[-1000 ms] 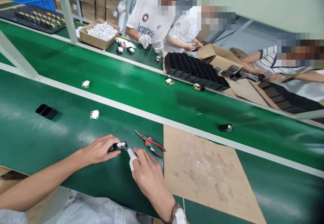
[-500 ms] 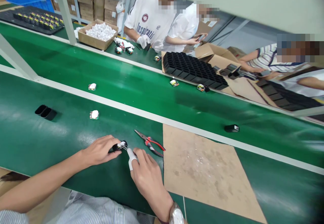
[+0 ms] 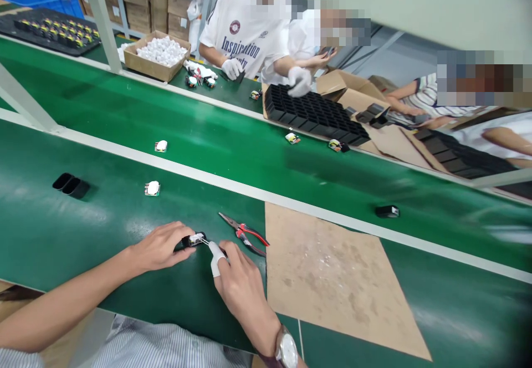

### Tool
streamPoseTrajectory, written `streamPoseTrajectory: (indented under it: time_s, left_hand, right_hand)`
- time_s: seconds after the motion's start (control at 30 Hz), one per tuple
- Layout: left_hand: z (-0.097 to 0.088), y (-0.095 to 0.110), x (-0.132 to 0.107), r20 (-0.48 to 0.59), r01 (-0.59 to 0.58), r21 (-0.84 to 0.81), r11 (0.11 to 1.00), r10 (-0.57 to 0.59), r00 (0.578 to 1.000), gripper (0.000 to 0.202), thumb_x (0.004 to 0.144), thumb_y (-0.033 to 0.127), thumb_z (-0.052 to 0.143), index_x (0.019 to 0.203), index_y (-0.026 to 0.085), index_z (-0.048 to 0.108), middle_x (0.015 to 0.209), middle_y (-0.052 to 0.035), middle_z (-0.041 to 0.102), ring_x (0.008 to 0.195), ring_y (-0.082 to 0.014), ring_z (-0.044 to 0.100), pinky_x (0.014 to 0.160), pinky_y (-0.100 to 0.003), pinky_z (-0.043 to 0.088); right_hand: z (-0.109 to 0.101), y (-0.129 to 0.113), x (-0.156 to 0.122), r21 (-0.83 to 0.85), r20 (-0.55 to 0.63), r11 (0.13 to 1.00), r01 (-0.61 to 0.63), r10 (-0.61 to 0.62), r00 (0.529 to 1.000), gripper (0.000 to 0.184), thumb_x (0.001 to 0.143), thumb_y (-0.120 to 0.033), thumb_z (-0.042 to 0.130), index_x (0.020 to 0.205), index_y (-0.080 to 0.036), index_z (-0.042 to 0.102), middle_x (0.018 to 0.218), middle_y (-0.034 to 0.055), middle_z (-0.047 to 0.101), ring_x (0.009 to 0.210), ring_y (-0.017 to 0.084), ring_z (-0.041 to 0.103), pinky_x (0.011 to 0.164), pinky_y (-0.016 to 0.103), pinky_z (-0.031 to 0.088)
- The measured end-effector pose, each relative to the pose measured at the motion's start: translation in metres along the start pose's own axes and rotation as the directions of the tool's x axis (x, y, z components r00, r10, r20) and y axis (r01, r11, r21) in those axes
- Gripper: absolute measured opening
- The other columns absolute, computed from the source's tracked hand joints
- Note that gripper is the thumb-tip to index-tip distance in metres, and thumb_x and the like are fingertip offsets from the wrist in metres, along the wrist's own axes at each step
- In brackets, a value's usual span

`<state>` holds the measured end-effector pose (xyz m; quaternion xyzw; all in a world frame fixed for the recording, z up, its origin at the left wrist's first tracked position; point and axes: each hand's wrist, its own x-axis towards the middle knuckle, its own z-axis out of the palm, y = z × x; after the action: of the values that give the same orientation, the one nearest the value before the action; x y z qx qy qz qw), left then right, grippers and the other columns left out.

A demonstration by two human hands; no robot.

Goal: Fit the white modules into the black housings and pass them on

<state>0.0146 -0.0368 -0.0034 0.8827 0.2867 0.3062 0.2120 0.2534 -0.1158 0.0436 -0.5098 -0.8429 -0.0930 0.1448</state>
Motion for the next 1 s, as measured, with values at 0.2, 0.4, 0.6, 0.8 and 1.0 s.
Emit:
streamPoseTrajectory:
  time_s: [0.2, 0.4, 0.6, 0.8, 1.0]
  left_hand:
    - [-0.005, -0.003, 0.004, 0.017, -0.13, 0.011, 0.991, 0.13, 0.991, 0.029, 0.102, 0.019, 0.062, 0.131, 0.02, 0.06, 0.114, -0.011, 0.075, 0.102, -0.024, 0.072, 0.091, -0.039, 0.062]
    - [-0.004, -0.003, 0.003, 0.039, -0.027, -0.025, 0.999, 0.028, 0.999, 0.025, 0.103, 0.021, 0.06, 0.128, 0.021, 0.061, 0.111, -0.0096, 0.075, 0.099, -0.0228, 0.074, 0.088, -0.037, 0.063]
    - [-0.005, -0.004, 0.004, 0.031, -0.117, 0.02, 0.993, 0.117, 0.993, 0.026, 0.103, 0.021, 0.063, 0.129, 0.023, 0.061, 0.123, -0.0107, 0.073, 0.109, -0.0242, 0.072, 0.096, -0.042, 0.06]
    - [0.0, -0.001, 0.006, -0.009, -0.167, -0.023, 0.986, 0.167, 0.986, 0.023, 0.103, 0.014, 0.062, 0.124, 0.022, 0.064, 0.122, -0.0118, 0.072, 0.106, -0.0225, 0.072, 0.089, -0.038, 0.062]
    - [-0.029, -0.02, 0.039, -0.047, -0.009, 0.058, 0.998, 0.012, 0.999, 0.029, 0.103, 0.023, 0.061, 0.132, 0.023, 0.059, 0.12, -0.0102, 0.074, 0.109, -0.0226, 0.072, 0.095, -0.038, 0.061]
  right_hand:
    - [0.007, 0.012, -0.009, 0.127, -0.054, 0.986, -0.106, 0.114, 0.992, 0.024, 0.1, -0.007, 0.045, 0.104, -0.015, 0.067, 0.112, 0.0125, 0.066, 0.082, 0.02, 0.066, 0.069, 0.031, 0.055]
    - [0.037, 0.028, -0.032, 0.134, -0.027, 0.966, -0.222, 0.227, 0.973, 0.029, 0.103, -0.012, 0.044, 0.124, -0.014, 0.064, 0.113, 0.0118, 0.066, 0.089, 0.022, 0.069, 0.066, 0.031, 0.056]
    - [0.048, 0.032, -0.037, 0.117, -0.025, 0.972, -0.204, 0.208, 0.978, 0.032, 0.095, -0.003, 0.046, 0.118, -0.014, 0.066, 0.109, 0.0125, 0.066, 0.103, 0.026, 0.066, 0.089, 0.041, 0.058]
    - [0.05, 0.035, -0.027, 0.097, -0.017, 0.982, -0.16, 0.163, 0.987, 0.037, 0.084, 0.004, 0.053, 0.113, -0.012, 0.067, 0.109, 0.0128, 0.066, 0.099, 0.027, 0.065, 0.09, 0.041, 0.057]
    - [0.053, 0.039, -0.036, 0.097, -0.078, 0.985, -0.142, 0.15, 0.986, 0.053, 0.069, 0.008, 0.049, 0.115, -0.013, 0.065, 0.119, 0.0148, 0.066, 0.108, 0.03, 0.066, 0.096, 0.045, 0.059]
